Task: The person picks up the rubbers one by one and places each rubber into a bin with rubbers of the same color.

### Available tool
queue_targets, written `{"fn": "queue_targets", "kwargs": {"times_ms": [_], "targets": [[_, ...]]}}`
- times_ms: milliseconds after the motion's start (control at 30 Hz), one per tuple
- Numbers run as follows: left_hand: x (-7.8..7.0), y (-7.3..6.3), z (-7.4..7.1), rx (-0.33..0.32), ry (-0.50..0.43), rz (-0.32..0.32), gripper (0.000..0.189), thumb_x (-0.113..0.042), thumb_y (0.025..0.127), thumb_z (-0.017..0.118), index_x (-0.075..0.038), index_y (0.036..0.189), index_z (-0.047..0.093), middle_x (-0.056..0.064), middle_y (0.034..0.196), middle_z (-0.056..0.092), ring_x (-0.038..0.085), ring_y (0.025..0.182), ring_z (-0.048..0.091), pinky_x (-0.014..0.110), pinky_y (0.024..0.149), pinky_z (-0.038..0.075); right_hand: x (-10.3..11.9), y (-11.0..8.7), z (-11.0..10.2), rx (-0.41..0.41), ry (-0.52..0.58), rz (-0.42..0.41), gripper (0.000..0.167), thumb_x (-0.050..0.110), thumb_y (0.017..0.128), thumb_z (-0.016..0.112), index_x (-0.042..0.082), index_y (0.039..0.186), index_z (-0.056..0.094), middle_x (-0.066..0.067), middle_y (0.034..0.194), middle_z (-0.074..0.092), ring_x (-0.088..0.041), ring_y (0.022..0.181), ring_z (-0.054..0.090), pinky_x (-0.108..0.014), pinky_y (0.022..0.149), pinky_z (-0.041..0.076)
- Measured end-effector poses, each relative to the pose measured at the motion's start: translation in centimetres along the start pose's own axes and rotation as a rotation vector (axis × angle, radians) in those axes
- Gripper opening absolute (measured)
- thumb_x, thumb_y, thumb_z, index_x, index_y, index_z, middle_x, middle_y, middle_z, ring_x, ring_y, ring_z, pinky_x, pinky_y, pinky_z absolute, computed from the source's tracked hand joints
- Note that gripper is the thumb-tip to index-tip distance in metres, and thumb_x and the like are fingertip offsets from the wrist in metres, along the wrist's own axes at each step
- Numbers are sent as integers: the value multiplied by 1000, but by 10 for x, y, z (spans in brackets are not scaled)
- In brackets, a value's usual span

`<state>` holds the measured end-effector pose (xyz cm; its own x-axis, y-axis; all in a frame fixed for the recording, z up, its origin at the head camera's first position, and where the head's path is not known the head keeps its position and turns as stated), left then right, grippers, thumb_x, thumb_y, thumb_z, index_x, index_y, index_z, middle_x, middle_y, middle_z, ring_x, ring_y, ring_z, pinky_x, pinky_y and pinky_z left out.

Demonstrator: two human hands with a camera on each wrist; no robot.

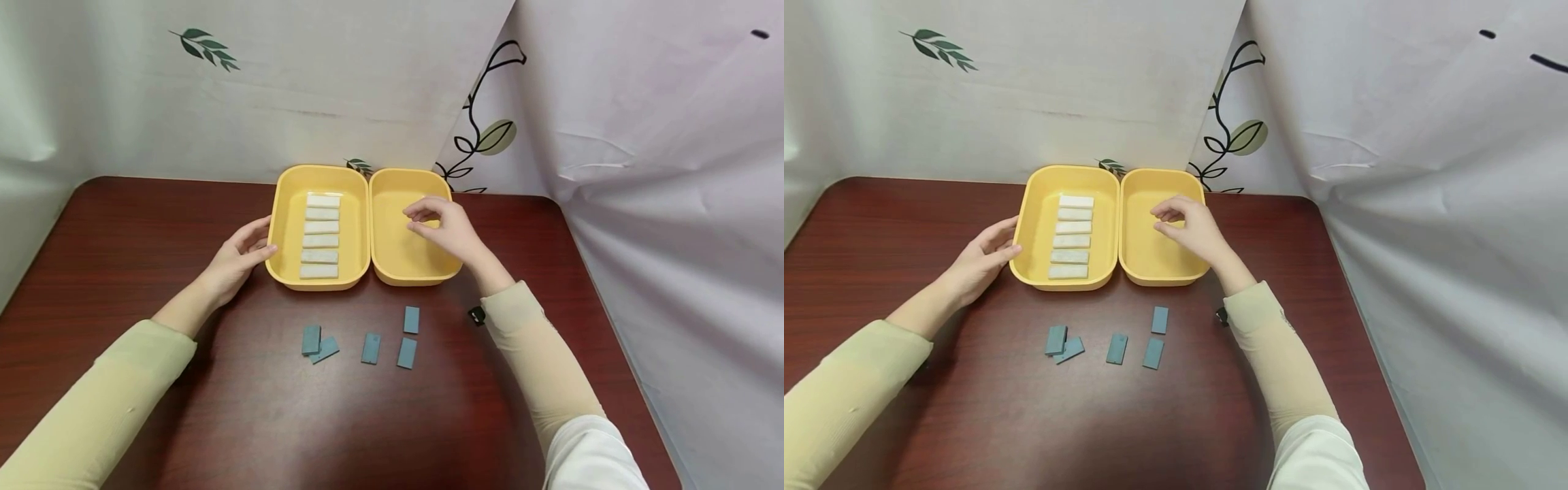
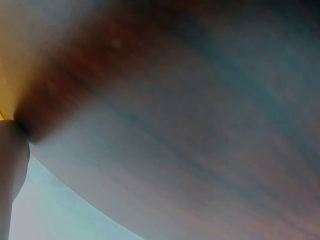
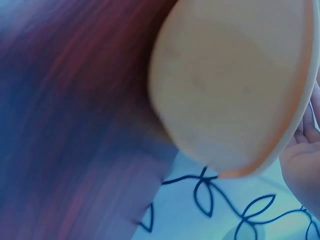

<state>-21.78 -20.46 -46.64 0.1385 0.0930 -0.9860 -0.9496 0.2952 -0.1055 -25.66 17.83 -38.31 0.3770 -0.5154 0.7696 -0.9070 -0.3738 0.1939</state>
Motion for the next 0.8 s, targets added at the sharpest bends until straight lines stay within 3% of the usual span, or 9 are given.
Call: {"fn": "queue_targets", "kwargs": {"times_ms": [433, 700, 800], "targets": [[-1, -1, 1, 1, 18, 0, 68, -8, 108, 61, -10, 168, 29, -11, 143, 51, -2, 122, 60, 10, 97, 50, -32, -21, -26, -219, 73, 114, 30, -3, 96, 76, -7, 125, 72, -24, 123, 67, -33, 111, 66, -44, 104, 55], [-2, -2, 0, 1, 38, -3, 68, -9, 108, 61, -10, 168, 28, -11, 144, 50, -1, 124, 58, 10, 99, 48, -45, -31, -37, -300, 109, 135, 32, -4, 95, 76, -7, 126, 72, -24, 123, 67, -25, 106, 64, -15, 92, 53], [-2, -2, 0, 2, 53, -5, 69, -10, 109, 61, -10, 169, 27, -11, 145, 49, -1, 125, 57, 10, 99, 48, -53, -35, -40, -296, 103, 155, 35, -4, 94, 76, -8, 129, 70, -26, 125, 66, -27, 108, 65, -11, 91, 51]]}}
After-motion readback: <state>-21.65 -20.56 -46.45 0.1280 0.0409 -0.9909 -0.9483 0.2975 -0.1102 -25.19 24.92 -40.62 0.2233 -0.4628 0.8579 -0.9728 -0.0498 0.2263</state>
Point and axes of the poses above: each hand's wrist, its own y-axis towards the middle knuckle, its own z-axis out of the palm, x = y × z, the point moved 3 cm from there along y, towards the middle knuckle
